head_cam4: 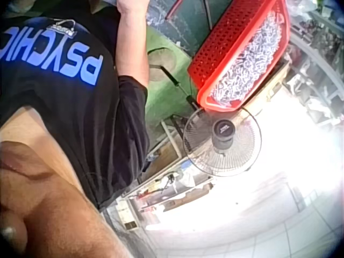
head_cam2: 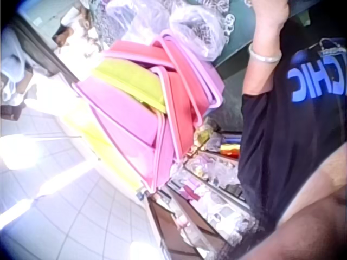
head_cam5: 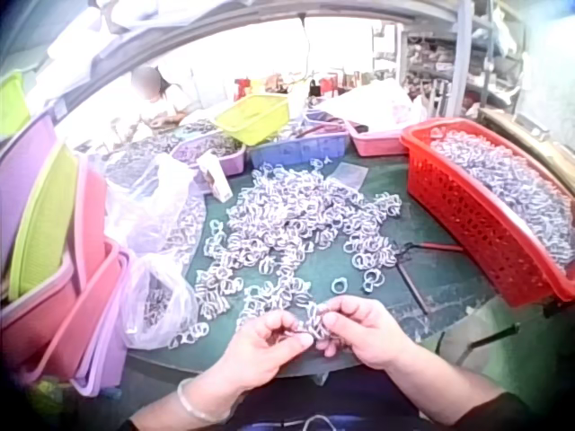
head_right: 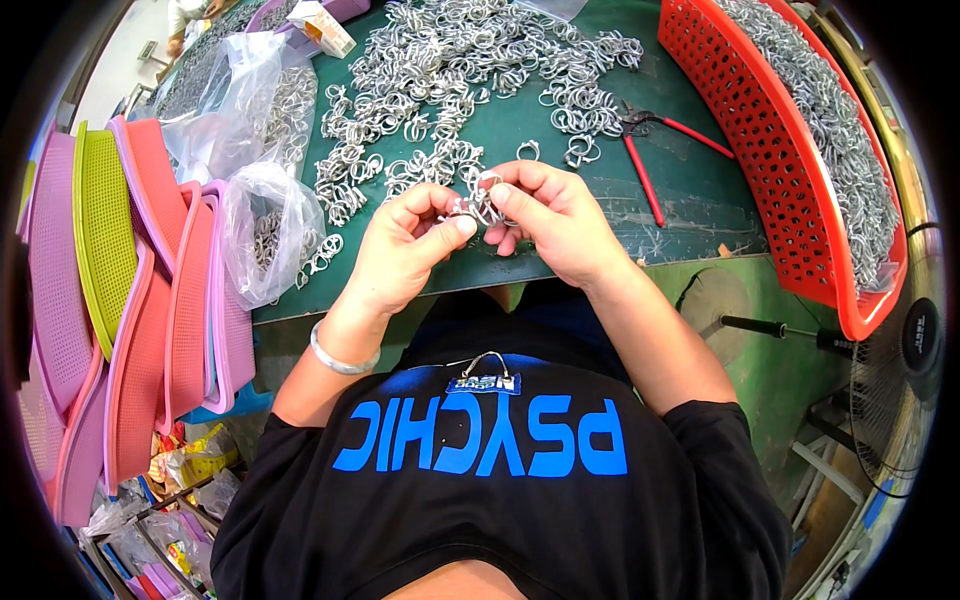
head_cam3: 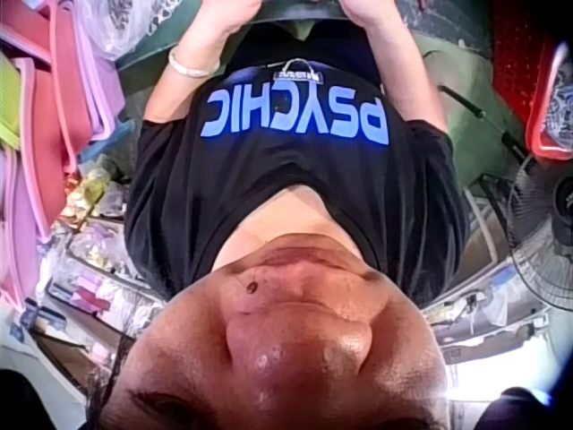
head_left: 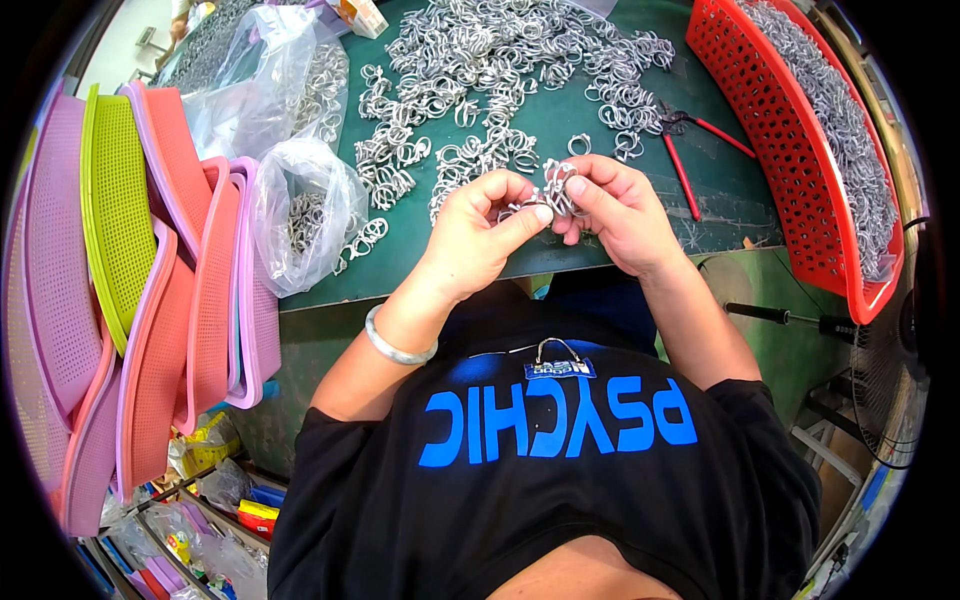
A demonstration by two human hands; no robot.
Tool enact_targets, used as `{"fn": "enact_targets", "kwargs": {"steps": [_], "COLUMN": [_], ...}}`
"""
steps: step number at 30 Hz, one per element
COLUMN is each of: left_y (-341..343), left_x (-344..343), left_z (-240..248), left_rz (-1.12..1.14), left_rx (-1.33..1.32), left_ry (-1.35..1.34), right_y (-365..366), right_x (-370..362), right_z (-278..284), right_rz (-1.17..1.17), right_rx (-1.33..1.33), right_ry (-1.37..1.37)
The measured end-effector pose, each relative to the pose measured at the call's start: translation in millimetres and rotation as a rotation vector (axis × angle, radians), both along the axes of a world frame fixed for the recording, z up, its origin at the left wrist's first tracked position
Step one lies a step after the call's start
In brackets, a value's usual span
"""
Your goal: The person picks up metal rings from a pile on the workbench and hooks them together by hand to form small clusters, occasionally placing the finished clusters into a red plastic bin.
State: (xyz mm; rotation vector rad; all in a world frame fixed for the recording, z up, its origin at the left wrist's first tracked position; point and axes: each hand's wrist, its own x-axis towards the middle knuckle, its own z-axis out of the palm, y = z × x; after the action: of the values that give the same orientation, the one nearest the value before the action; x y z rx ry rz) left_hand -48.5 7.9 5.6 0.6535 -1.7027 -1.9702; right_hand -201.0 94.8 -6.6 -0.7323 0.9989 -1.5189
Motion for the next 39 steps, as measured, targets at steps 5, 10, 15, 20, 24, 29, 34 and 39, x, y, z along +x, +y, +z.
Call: {"fn": "enact_targets", "kwargs": {"steps": [5, 10, 15, 20, 24, 29, 34, 39], "left_y": [0.2, -0.4, 0.0, -2.4, -4.4, -4.7, -4.0, -6.2], "left_x": [1.1, 2.1, 2.3, 4.4, 6.3, 5.8, 6.1, 4.6], "left_z": [0.0, -0.7, -2.9, 6.2, 5.4, 5.0, 4.4, -3.1], "left_rz": [0.012, 0.005, 0.017, -0.035, -0.075, -0.076, -0.074, -0.102], "left_rx": [-0.043, -0.075, -0.087, 0.136, 0.439, 0.554, 0.399, 0.417], "left_ry": [-0.006, -0.018, 0.023, -0.064, 0.016, 0.06, -0.075, -0.123], "right_y": [-0.3, 0.7, 1.5, 1.3, 0.9, 1.1, 1.5, 1.4], "right_x": [-0.2, -0.2, -0.2, -0.4, -3.4, -4.8, -3.9, -1.9], "right_z": [-3.5, -4.1, -2.7, -1.5, -1.4, -2.1, 0.6, 3.9], "right_rz": [0.006, -0.02, -0.021, -0.03, -0.042, -0.074, -0.065, -0.051], "right_rx": [-0.045, -0.124, -0.141, -0.069, -0.011, 0.022, 0.045, 0.077], "right_ry": [0.015, 0.135, 0.183, 0.045, -0.07, -0.102, -0.109, -0.064]}}
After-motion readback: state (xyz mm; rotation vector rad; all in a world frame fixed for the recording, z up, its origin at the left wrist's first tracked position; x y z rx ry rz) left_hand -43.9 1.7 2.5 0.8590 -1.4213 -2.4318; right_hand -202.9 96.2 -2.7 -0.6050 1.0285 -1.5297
